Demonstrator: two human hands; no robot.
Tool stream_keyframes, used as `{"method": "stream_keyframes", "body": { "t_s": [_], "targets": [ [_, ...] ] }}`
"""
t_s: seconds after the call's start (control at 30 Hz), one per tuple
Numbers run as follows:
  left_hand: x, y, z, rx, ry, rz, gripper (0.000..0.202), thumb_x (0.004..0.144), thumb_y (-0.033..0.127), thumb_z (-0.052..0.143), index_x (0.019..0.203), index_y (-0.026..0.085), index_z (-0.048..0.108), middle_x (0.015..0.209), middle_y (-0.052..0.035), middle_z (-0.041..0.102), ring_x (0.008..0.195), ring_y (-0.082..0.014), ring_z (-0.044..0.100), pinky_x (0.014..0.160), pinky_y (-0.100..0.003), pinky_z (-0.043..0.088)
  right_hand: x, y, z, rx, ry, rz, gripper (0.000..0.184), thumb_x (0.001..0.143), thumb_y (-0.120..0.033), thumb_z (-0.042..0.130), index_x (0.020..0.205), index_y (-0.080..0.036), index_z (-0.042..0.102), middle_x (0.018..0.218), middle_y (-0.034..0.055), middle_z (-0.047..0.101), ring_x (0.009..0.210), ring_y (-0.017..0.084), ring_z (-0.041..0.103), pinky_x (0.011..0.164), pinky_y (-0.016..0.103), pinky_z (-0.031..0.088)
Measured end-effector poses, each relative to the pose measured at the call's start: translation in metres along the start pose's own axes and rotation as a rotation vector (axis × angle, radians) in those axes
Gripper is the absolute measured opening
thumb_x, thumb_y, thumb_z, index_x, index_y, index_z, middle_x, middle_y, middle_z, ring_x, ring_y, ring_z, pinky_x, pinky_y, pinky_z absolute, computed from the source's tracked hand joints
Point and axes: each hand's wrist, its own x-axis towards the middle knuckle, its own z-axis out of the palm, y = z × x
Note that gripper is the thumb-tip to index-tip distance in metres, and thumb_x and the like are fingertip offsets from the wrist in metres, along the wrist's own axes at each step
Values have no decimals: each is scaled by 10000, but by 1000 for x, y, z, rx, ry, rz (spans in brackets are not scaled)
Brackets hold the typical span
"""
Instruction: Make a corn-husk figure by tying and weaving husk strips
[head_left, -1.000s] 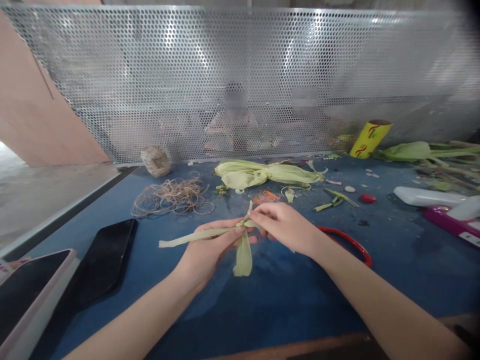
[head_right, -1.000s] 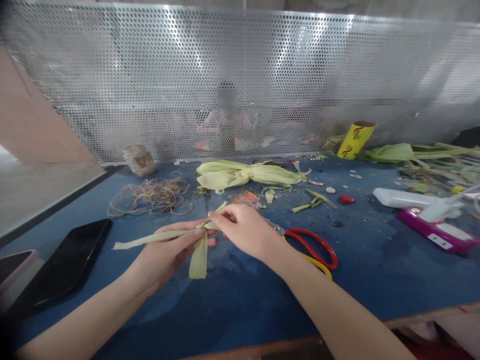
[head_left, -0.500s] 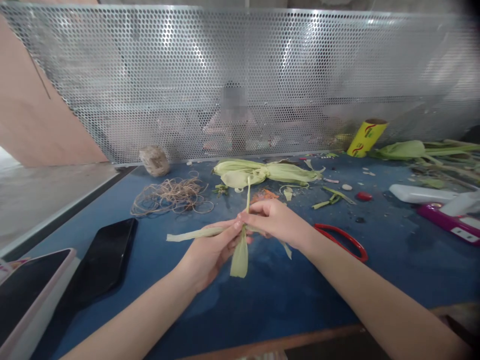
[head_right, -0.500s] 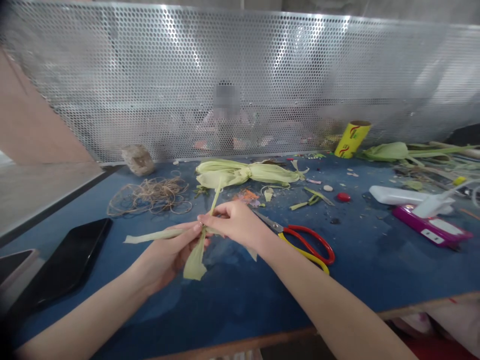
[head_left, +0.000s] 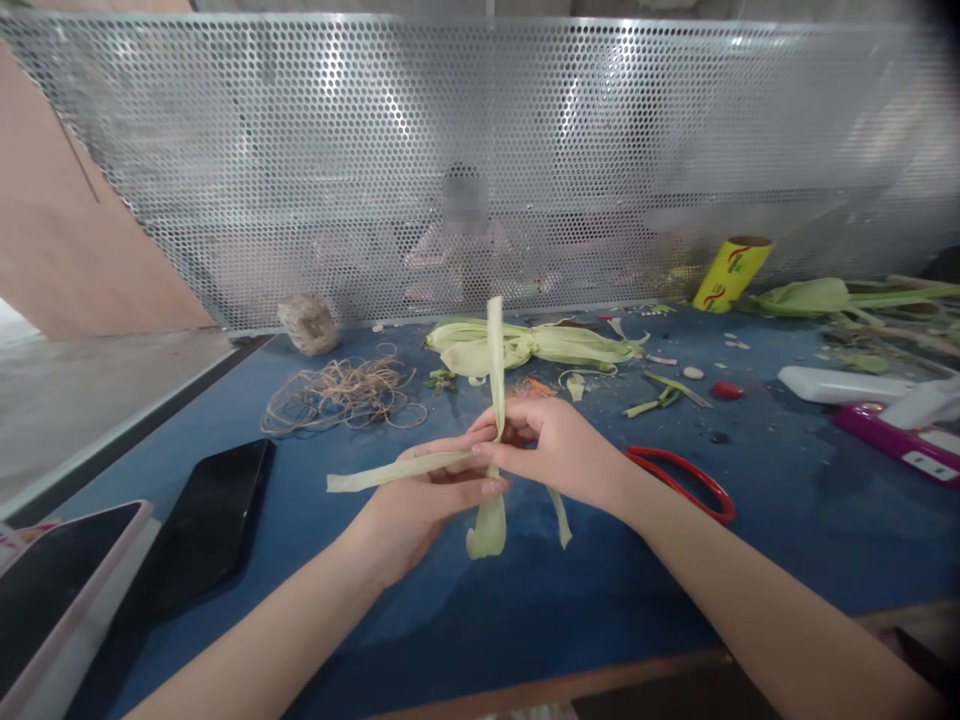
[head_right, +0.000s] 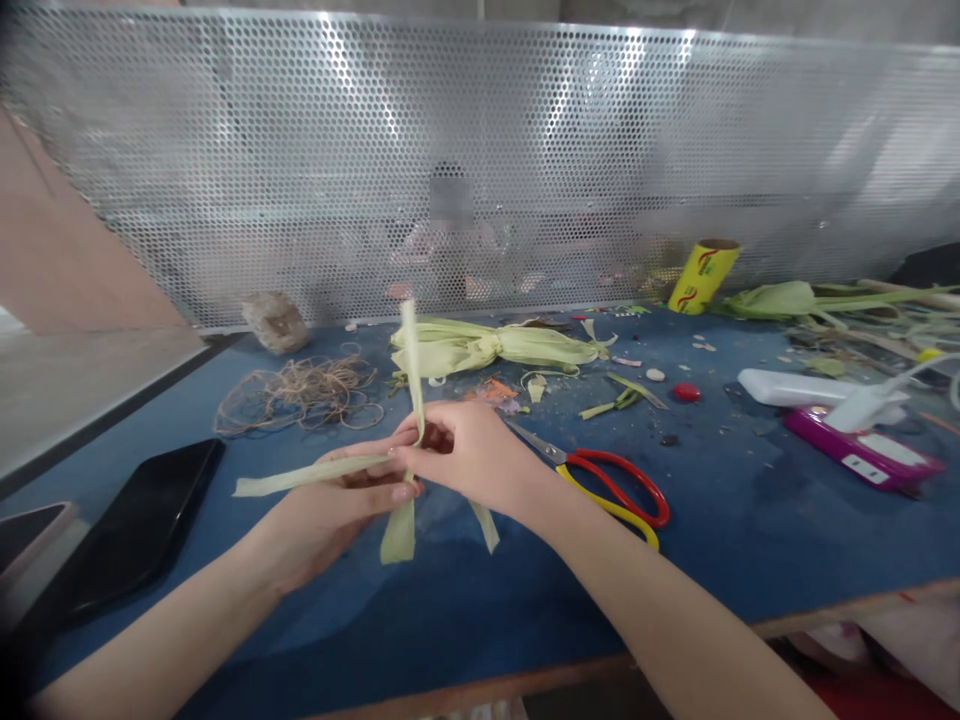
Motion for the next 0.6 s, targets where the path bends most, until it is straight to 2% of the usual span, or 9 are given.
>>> {"method": "stream_keyframes", "body": {
  "t_s": [0.13, 0.23, 0.3, 0.4, 0.47, 0.6],
  "targets": [
    [-2, 1, 0, 9, -51, -15, 330, 572, 59, 752, 872, 192, 716, 735, -19, 720, 670, -101, 623, 700, -202, 478, -1, 0, -1, -30, 4, -48, 165, 801, -265, 535, 930, -172, 581, 711, -2, 590, 615, 98, 554, 540, 205, 436],
    [-3, 3, 1, -15, -39, -19, 310, 591, 79, 747, 881, 183, 715, 773, -37, 724, 676, -103, 632, 700, -195, 472, 0, 0, -3, 14, -40, -22, 231, 836, -352, 493, 949, -164, 567, 591, -34, 523, 477, 71, 473, 451, 185, 388],
    [-2, 3, 2, -55, -1, -14, 263, 626, 136, 737, 884, 179, 715, 796, -52, 725, 684, -122, 644, 692, -211, 475, 0, -2, -4, -16, -13, -21, 299, 874, -396, 414, 950, -160, 581, 554, -33, 513, 452, 74, 454, 439, 190, 376],
    [0, 1, 3, -97, 35, 3, 190, 662, 199, 718, 845, 149, 718, 711, -59, 717, 637, -138, 645, 664, -235, 481, 0, -4, -2, -154, 80, -90, 322, 902, -362, 358, 954, -180, 619, 746, 20, 635, 662, 123, 578, 582, 221, 443],
    [2, -1, 3, -104, 37, 6, 163, 670, 201, 713, 816, 130, 711, 652, -52, 701, 581, -121, 625, 629, -225, 481, -1, -5, 1, -237, 100, -133, 318, 902, -352, 363, 1023, -211, 622, 858, 24, 658, 793, 156, 600, 673, 250, 457],
    [8, -4, 3, -131, 28, 6, 139, 668, 235, 717, 760, 134, 688, 565, -1, 651, 499, -82, 585, 571, -188, 484, -2, -6, 4, -393, 125, -179, 346, 909, -343, 358, 1152, -234, 579, 862, 39, 635, 830, 178, 589, 746, 300, 452]
  ]
}}
